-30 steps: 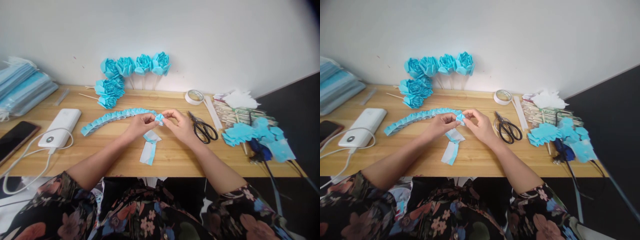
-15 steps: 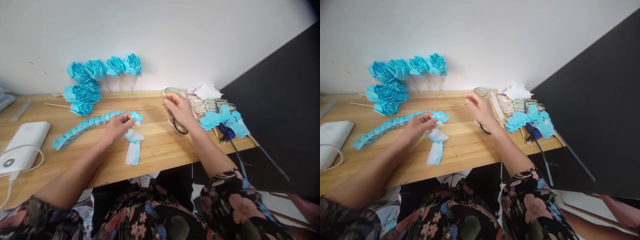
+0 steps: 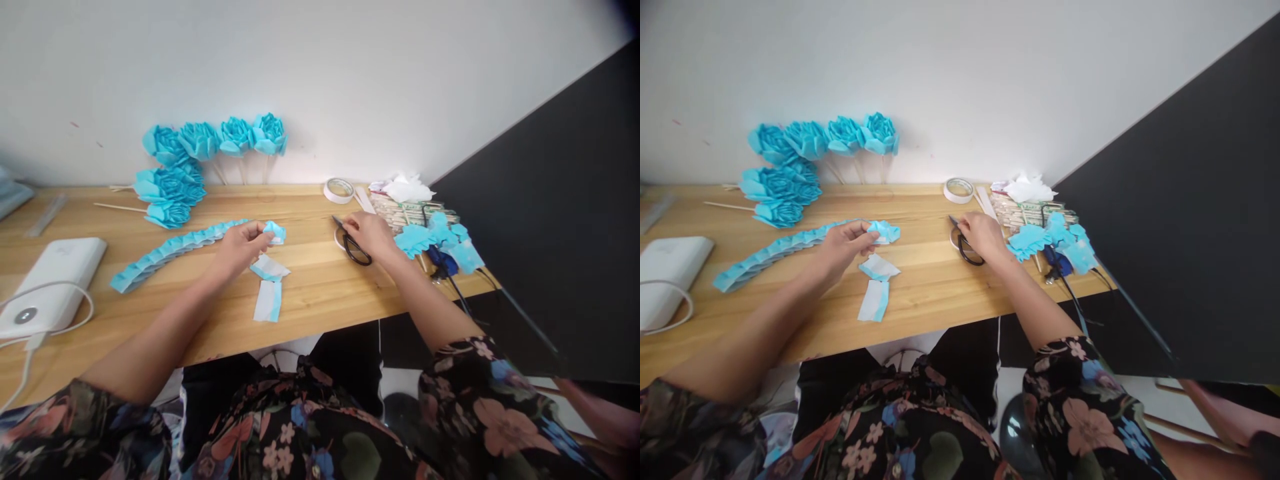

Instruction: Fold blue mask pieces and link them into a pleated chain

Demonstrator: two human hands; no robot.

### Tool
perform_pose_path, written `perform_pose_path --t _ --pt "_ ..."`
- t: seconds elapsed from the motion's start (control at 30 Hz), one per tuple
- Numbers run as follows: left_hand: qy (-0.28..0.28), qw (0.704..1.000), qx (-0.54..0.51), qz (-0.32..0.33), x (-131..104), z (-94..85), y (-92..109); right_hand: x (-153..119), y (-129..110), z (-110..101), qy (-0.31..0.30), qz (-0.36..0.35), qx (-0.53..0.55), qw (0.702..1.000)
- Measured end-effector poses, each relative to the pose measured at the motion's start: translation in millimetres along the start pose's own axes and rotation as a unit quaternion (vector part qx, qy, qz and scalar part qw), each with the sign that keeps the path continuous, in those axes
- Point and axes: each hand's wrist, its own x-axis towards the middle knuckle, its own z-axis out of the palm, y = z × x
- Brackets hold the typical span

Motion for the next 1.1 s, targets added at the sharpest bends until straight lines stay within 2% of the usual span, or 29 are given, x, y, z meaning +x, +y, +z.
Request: perform_pose_path --t 0.2,0.47,0.53,0.6,0.73,0.8,0.93,1.1 --pt "-0.009 1.000 -0.007 -0.007 -1 -0.2 3 5 -7 9 0.011 0.056 0.001 0.998" --pt "-0.031 0.999 0.012 -0.002 -5 0.9 4 2 3 22 0.060 0.109 0.091 0.988" --pt "-0.035 0.999 0.010 -0.005 -5 0.8 4 -1 -2 18 0.089 0.081 0.127 0.985" --pt "-0.039 0.999 0.015 -0.009 -5 0.3 4 -4 -14 9 0.131 0.019 0.169 0.977" --pt "-0.049 0.998 0.021 -0.016 -4 -1.0 5 -4 -59 -17 0.167 -0.155 0.257 0.939" --pt "-0.053 0.998 0.019 -0.016 -4 -1.3 6 -3 -82 -25 0.181 -0.208 0.278 0.920" --pt "-0.048 0.999 0.013 -0.009 -4 -1.5 9 0 -108 -17 0.214 -0.282 0.249 0.902" --pt "-0.039 0.999 0.018 -0.012 -4 -0.9 12 -3 -110 2 0.273 -0.315 0.195 0.888"
